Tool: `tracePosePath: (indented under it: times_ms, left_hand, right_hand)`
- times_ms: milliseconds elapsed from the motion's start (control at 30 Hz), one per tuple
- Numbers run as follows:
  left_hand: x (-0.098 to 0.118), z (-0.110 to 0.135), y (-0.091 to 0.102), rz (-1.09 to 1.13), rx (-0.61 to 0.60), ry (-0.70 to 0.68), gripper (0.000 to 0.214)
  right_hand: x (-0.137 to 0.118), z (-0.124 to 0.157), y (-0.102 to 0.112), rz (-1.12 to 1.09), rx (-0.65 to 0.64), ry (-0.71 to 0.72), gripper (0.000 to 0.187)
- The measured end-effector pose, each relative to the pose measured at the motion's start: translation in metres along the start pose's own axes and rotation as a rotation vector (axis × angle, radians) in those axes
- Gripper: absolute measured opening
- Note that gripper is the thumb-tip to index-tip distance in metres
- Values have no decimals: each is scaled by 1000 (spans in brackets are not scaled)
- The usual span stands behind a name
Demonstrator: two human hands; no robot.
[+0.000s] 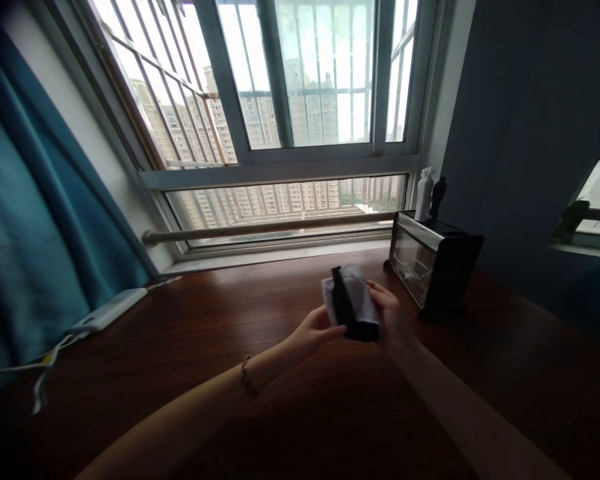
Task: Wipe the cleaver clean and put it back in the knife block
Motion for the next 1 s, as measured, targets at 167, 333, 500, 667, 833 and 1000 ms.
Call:
tracePosePath:
  times_ms: [167, 333, 500, 667, 833, 1000]
  left_hand:
    - [-10, 65, 70, -33, 407, 79, 38]
    - [-6, 82, 99, -54, 447, 34, 36]
    - [1, 76, 97, -72, 370, 4, 40]
    - [8, 82, 109, -194, 500, -11, 31]
    - [5, 90, 132, -161, 693, 12, 38]
    - [-3, 88, 138, -86, 714, 40, 29]
  right_hand:
    - [45, -17, -61, 322, -140, -13, 34]
    - [44, -4, -119, 581, -365, 162, 34]
    - [65, -5, -134, 497, -468, -60, 47]
    - [73, -18, -108, 40, -467, -305, 34]
    - [56, -25, -65, -175, -262, -422, 21]
    - [52, -9, -55, -217, -241, -471, 22]
Point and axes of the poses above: each hand's wrist, its own z-axis away from the middle knuckle, its own y-axis out of the back of the hand, x = y × z, the point moved 8 cm from there along -z, towards the middle knuckle, and after that the axes turned 5 degrees about -x, right-handed, at the moved point
